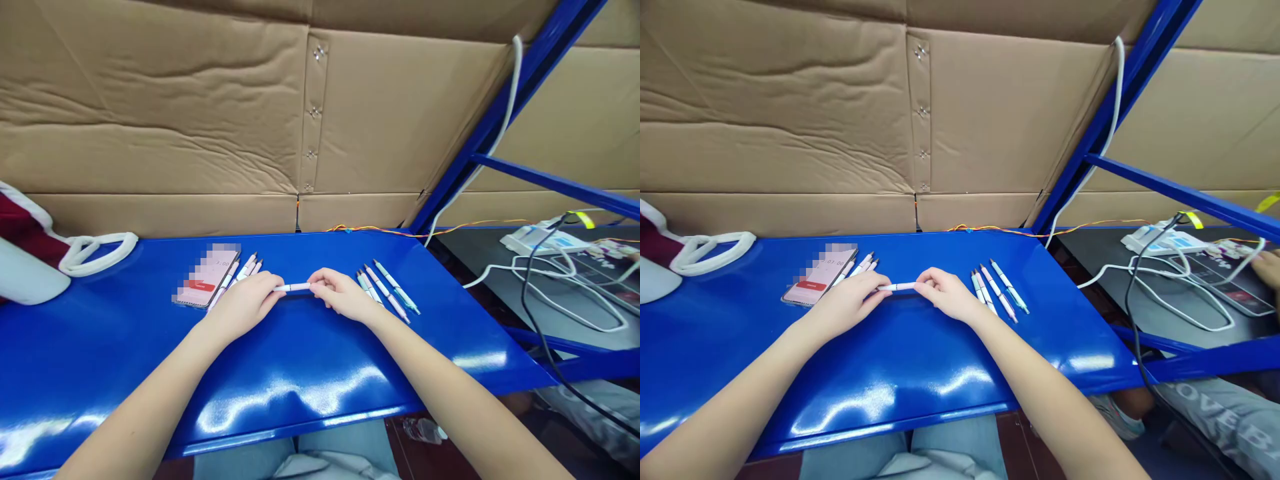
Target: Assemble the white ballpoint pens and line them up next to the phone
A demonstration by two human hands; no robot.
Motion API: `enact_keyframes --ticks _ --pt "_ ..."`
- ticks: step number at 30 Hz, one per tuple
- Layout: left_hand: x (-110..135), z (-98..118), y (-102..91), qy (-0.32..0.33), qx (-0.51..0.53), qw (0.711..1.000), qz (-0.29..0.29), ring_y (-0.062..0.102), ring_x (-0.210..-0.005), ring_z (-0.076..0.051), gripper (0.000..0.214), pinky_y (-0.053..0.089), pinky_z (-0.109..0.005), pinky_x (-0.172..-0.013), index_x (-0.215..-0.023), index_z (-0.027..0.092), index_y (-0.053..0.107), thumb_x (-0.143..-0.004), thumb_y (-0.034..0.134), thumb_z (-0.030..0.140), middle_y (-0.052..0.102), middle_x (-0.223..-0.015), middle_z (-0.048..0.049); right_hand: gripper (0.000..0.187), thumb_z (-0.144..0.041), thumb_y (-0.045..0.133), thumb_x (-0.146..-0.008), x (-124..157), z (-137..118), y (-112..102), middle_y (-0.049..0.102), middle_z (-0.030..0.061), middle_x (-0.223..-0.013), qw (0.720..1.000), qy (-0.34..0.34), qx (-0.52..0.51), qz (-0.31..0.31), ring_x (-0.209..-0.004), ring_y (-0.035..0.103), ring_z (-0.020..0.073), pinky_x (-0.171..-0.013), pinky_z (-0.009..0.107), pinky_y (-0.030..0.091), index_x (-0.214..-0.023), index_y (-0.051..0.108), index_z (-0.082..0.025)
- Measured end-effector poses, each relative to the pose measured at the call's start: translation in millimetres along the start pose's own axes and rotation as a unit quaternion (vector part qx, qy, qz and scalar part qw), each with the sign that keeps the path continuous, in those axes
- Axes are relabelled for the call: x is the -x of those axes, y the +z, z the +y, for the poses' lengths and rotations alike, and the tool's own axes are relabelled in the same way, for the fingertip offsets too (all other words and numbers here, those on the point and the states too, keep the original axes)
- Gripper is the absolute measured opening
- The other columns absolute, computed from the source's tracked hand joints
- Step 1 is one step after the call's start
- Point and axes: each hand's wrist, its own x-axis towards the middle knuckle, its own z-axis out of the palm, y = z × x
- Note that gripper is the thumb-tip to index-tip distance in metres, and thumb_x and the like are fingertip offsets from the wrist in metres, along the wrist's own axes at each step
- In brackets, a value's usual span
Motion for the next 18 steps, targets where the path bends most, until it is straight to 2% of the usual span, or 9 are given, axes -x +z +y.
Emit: enact_keyframes --ticks 2,3,5,7,10,12,16,18 --pt "0.1 -0.3 0.2 -0.001 -0.001 1.000 0.001 0.059 -0.084 -0.018 0.024 0.046 -0.031 -0.076 -0.097 0.020 0.057 -0.093 0.037 0.033 0.063 -0.094 -0.0041 0.018 -0.035 0.052 -0.082 0.2 0.5 -0.1 0.053 -0.0051 -0.063 1.000 0.008 -0.015 -0.011 -0.046 0.046 0.0071 -0.043 0.019 0.034 -0.092 0.054 -0.020" --pt "0.2 -0.2 0.2 0.001 -0.002 1.000 0.000 0.059 -0.084 -0.018 0.024 0.047 -0.031 -0.076 -0.097 0.020 0.057 -0.093 0.037 0.033 0.063 -0.094 -0.0042 0.017 -0.035 0.049 -0.084 0.1 0.8 0.0 0.051 -0.0052 -0.060 1.000 0.019 -0.017 -0.018 -0.045 0.045 0.0071 -0.042 0.019 0.033 -0.089 0.054 -0.019" --pt "0.4 0.2 0.0 0.004 -0.005 1.000 -0.001 0.060 -0.084 -0.018 0.025 0.047 -0.032 -0.076 -0.098 0.020 0.057 -0.093 0.037 0.034 0.063 -0.094 -0.0045 0.029 -0.039 0.040 -0.088 -0.3 1.3 0.0 0.049 -0.0038 -0.057 0.999 0.034 -0.008 -0.025 -0.044 0.045 0.0071 -0.043 0.019 0.034 -0.076 0.055 -0.017" --pt "0.5 0.6 -0.5 0.004 -0.006 1.000 0.000 0.060 -0.084 -0.018 0.025 0.047 -0.032 -0.076 -0.098 0.021 0.056 -0.094 0.036 0.035 0.063 -0.094 -0.0046 0.031 -0.042 0.042 -0.088 -0.9 1.5 -0.7 0.052 -0.0024 -0.063 1.000 0.017 0.006 -0.009 -0.048 0.047 0.0073 -0.047 0.020 0.037 -0.075 0.055 -0.017" --pt "0.4 1.0 -1.3 -0.002 -0.009 1.000 0.001 0.060 -0.084 -0.018 0.025 0.047 -0.031 -0.075 -0.098 0.021 0.056 -0.094 0.036 0.035 0.063 -0.095 -0.0044 0.017 -0.035 0.052 -0.083 -1.0 1.1 -2.5 0.055 -0.0024 -0.074 0.999 -0.034 0.030 0.014 -0.056 0.050 0.0082 -0.054 0.021 0.039 -0.088 0.056 -0.019" --pt "0.2 1.3 -1.3 -0.003 -0.015 1.000 -0.001 0.060 -0.085 -0.018 0.026 0.047 -0.032 -0.076 -0.098 0.021 0.057 -0.094 0.036 0.035 0.064 -0.095 -0.0043 0.014 -0.031 0.049 -0.085 -0.7 1.2 -3.0 0.055 -0.0026 -0.072 0.998 -0.046 0.044 0.013 -0.059 0.050 0.0091 -0.057 0.022 0.039 -0.085 0.055 -0.019" --pt "0.0 2.6 -0.7 0.000 -0.022 1.000 -0.004 0.061 -0.085 -0.019 0.028 0.048 -0.032 -0.077 -0.098 0.020 0.059 -0.094 0.035 0.035 0.065 -0.094 -0.0042 0.028 -0.034 0.037 -0.091 -0.2 2.0 -1.6 0.053 -0.0025 -0.063 0.997 -0.036 0.062 -0.004 -0.060 0.050 0.0105 -0.060 0.023 0.039 -0.075 0.053 -0.018" --pt "0.1 2.9 -0.8 -0.002 -0.023 1.000 0.001 0.061 -0.086 -0.018 0.027 0.048 -0.032 -0.078 -0.100 0.020 0.059 -0.094 0.037 0.035 0.065 -0.096 -0.0044 0.027 -0.035 0.037 -0.091 0.1 1.5 -1.3 0.053 -0.0023 -0.065 0.997 -0.040 0.069 0.003 -0.062 0.050 0.0109 -0.060 0.023 0.038 -0.076 0.053 -0.019"
